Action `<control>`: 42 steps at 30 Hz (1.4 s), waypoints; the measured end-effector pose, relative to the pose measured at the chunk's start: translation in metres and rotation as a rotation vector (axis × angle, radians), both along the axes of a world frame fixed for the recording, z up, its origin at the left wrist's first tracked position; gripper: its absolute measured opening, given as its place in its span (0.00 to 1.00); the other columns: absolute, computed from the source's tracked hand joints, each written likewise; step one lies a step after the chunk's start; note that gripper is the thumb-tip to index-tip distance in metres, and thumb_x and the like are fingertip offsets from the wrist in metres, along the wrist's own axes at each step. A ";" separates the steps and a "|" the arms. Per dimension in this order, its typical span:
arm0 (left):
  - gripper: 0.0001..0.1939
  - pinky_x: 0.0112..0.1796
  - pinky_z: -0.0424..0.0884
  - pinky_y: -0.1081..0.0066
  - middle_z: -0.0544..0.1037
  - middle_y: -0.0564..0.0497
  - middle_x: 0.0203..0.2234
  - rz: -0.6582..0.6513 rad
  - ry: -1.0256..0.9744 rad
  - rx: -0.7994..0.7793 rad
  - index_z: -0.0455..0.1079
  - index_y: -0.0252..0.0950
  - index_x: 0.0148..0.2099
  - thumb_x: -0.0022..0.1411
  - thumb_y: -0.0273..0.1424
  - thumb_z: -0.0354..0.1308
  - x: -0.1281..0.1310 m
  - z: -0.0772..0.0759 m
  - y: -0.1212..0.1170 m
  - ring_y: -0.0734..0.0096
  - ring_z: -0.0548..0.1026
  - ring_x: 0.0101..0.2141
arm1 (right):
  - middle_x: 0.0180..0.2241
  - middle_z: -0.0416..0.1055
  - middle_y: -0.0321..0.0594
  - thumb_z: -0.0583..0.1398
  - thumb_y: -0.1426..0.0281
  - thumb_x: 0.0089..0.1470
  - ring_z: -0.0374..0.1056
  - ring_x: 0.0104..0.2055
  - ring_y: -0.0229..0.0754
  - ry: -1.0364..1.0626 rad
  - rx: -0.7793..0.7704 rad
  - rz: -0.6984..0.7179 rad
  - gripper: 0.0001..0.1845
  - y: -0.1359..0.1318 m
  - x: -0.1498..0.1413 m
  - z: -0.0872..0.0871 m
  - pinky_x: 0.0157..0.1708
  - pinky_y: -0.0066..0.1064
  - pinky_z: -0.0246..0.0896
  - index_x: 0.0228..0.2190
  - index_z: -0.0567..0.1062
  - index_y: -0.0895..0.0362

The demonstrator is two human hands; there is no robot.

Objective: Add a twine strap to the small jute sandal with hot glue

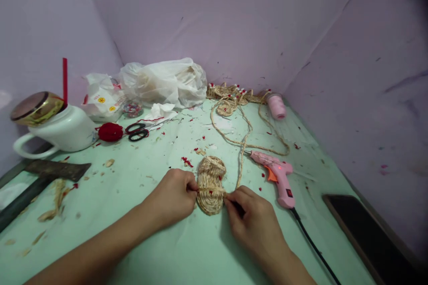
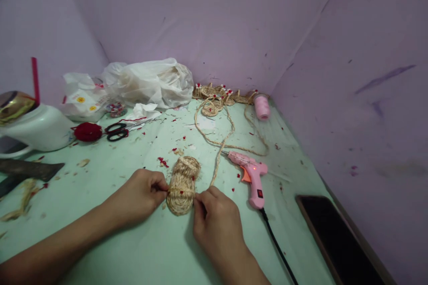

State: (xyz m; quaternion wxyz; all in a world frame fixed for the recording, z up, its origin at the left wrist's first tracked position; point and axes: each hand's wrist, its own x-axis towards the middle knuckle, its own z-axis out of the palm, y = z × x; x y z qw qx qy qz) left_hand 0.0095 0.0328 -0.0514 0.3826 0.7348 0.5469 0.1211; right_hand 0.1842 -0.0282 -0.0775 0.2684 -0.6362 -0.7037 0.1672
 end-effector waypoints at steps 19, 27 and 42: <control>0.08 0.20 0.55 0.76 0.71 0.53 0.16 -0.103 0.077 0.088 0.70 0.32 0.23 0.41 0.22 0.50 -0.008 -0.002 0.007 0.75 0.66 0.20 | 0.23 0.70 0.39 0.55 0.75 0.47 0.66 0.26 0.40 -0.026 -0.015 -0.021 0.08 0.001 0.001 0.001 0.27 0.29 0.57 0.23 0.75 0.58; 0.09 0.21 0.55 0.75 0.73 0.51 0.18 -0.136 0.137 0.126 0.72 0.34 0.25 0.43 0.23 0.51 -0.008 0.003 0.005 0.74 0.67 0.21 | 0.23 0.71 0.39 0.55 0.74 0.47 0.66 0.26 0.40 -0.027 -0.007 -0.013 0.08 0.000 0.002 0.003 0.27 0.29 0.57 0.23 0.74 0.58; 0.10 0.22 0.55 0.74 0.72 0.52 0.17 -0.165 0.083 0.314 0.72 0.36 0.24 0.44 0.23 0.49 -0.011 0.020 -0.006 0.73 0.65 0.19 | 0.37 0.72 0.45 0.60 0.70 0.48 0.66 0.42 0.49 -0.165 0.676 0.077 0.11 -0.004 -0.001 0.047 0.46 0.47 0.57 0.37 0.71 0.53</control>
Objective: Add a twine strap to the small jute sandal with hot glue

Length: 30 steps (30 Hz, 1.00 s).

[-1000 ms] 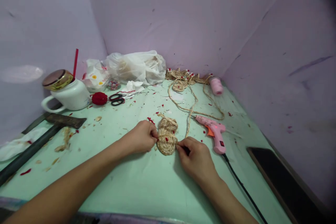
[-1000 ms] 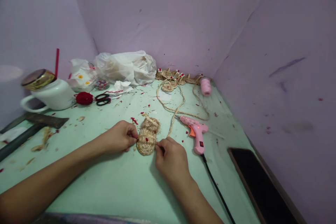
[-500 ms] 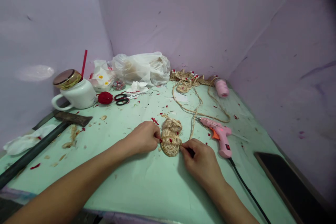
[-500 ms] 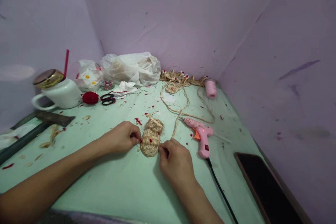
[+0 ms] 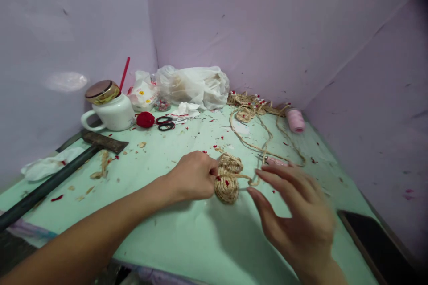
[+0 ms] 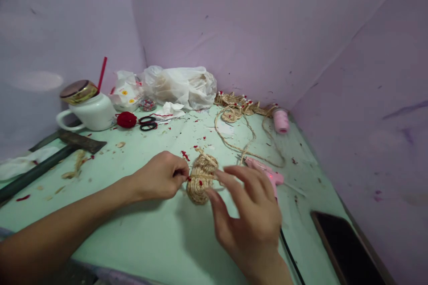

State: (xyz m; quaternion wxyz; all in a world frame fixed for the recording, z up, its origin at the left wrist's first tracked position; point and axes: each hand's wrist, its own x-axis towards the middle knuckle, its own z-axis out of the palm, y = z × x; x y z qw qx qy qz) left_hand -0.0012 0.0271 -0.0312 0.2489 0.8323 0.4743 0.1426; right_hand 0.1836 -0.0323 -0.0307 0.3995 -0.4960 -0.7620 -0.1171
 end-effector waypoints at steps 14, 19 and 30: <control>0.08 0.19 0.56 0.76 0.68 0.53 0.14 0.190 -0.263 -0.223 0.69 0.33 0.21 0.46 0.27 0.49 0.001 -0.003 0.003 0.76 0.64 0.18 | 0.24 0.73 0.39 0.55 0.69 0.49 0.67 0.25 0.39 0.125 -0.532 0.121 0.07 0.021 -0.014 -0.015 0.24 0.27 0.60 0.28 0.74 0.57; 0.10 0.18 0.52 0.73 0.65 0.51 0.11 0.253 0.032 -0.285 0.67 0.33 0.15 0.42 0.33 0.55 0.006 -0.015 -0.001 0.74 0.61 0.16 | 0.22 0.73 0.37 0.56 0.66 0.48 0.67 0.22 0.40 0.291 -0.817 -0.051 0.08 0.023 -0.004 -0.022 0.20 0.27 0.58 0.24 0.72 0.57; 0.06 0.22 0.60 0.76 0.72 0.52 0.20 0.298 -0.406 -0.231 0.69 0.33 0.27 0.49 0.30 0.52 0.010 -0.016 0.002 0.74 0.67 0.22 | 0.18 0.67 0.32 0.57 0.70 0.49 0.61 0.18 0.34 0.532 -0.576 0.150 0.04 0.006 -0.011 -0.018 0.16 0.23 0.56 0.29 0.71 0.57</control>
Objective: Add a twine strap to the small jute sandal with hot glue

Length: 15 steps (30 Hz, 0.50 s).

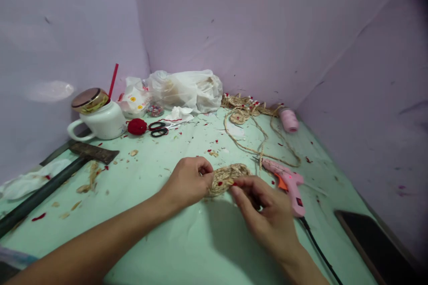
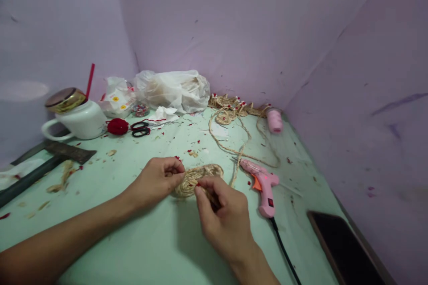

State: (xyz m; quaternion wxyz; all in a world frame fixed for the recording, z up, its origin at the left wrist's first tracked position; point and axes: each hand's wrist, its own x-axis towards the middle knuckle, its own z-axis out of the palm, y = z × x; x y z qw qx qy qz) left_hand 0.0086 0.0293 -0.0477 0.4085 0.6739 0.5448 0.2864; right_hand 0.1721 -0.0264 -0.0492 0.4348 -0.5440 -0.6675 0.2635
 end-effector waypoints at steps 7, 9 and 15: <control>0.08 0.25 0.60 0.75 0.69 0.54 0.20 -0.091 -0.086 -0.054 0.69 0.33 0.28 0.51 0.32 0.52 -0.006 0.010 0.005 0.75 0.65 0.23 | 0.23 0.71 0.36 0.60 0.69 0.45 0.64 0.22 0.36 -0.095 0.231 -0.403 0.03 0.018 0.026 0.024 0.24 0.27 0.61 0.25 0.71 0.55; 0.09 0.24 0.59 0.76 0.67 0.54 0.18 -0.103 -0.109 -0.090 0.68 0.33 0.27 0.51 0.33 0.52 -0.005 0.011 0.005 0.76 0.63 0.22 | 0.25 0.74 0.38 0.58 0.67 0.47 0.66 0.23 0.38 -0.072 0.075 -0.294 0.07 0.030 0.029 0.025 0.23 0.28 0.61 0.28 0.74 0.56; 0.10 0.25 0.61 0.75 0.69 0.53 0.19 -0.111 -0.227 -0.180 0.69 0.32 0.27 0.49 0.35 0.54 0.000 0.014 0.000 0.74 0.65 0.23 | 0.22 0.76 0.38 0.57 0.70 0.43 0.68 0.25 0.40 0.012 -0.289 0.042 0.09 0.040 0.006 0.016 0.24 0.27 0.60 0.23 0.78 0.58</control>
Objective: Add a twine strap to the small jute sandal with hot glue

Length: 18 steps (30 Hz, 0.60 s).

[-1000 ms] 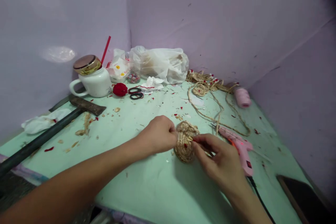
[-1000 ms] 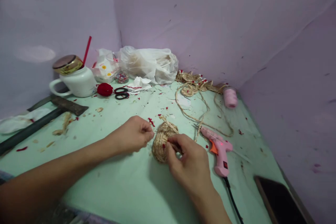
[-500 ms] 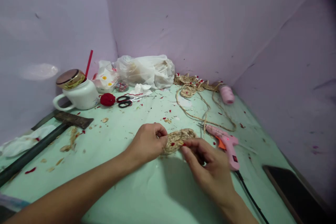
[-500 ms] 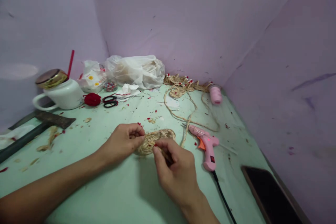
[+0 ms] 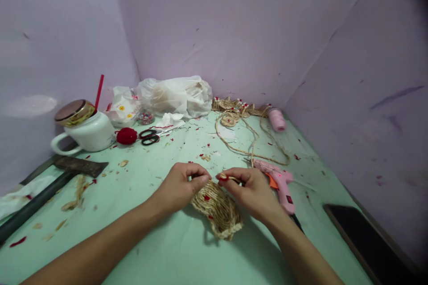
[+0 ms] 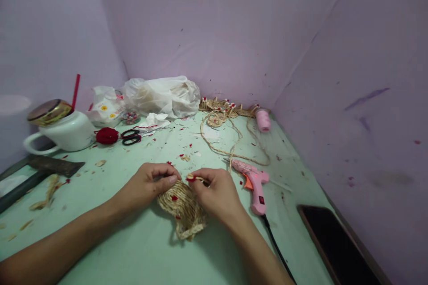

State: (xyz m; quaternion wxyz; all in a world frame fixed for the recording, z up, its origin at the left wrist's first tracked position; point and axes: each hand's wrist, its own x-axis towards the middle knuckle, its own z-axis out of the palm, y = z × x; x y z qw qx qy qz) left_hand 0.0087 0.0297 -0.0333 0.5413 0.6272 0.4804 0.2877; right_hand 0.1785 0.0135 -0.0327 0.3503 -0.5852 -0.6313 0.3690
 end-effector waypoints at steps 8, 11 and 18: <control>0.13 0.24 0.61 0.75 0.70 0.54 0.18 0.106 -0.209 -0.157 0.67 0.31 0.26 0.43 0.37 0.60 0.006 -0.003 -0.002 0.76 0.65 0.21 | 0.13 0.61 0.31 0.57 0.71 0.41 0.51 0.17 0.31 0.030 -0.082 0.123 0.08 -0.007 -0.005 0.010 0.16 0.23 0.44 0.17 0.75 0.61; 0.13 0.24 0.61 0.75 0.70 0.55 0.18 0.115 -0.237 -0.170 0.67 0.31 0.27 0.42 0.35 0.61 0.007 -0.001 -0.005 0.77 0.65 0.21 | 0.13 0.60 0.29 0.57 0.73 0.38 0.50 0.17 0.30 0.079 -0.133 0.100 0.06 -0.006 -0.006 0.010 0.16 0.23 0.44 0.17 0.74 0.61; 0.13 0.22 0.62 0.74 0.70 0.55 0.14 0.082 -0.257 -0.293 0.67 0.31 0.26 0.33 0.28 0.62 0.005 0.000 -0.007 0.76 0.66 0.18 | 0.12 0.63 0.30 0.59 0.72 0.36 0.54 0.16 0.30 0.281 -0.278 0.105 0.04 -0.001 -0.007 -0.001 0.18 0.23 0.47 0.15 0.72 0.60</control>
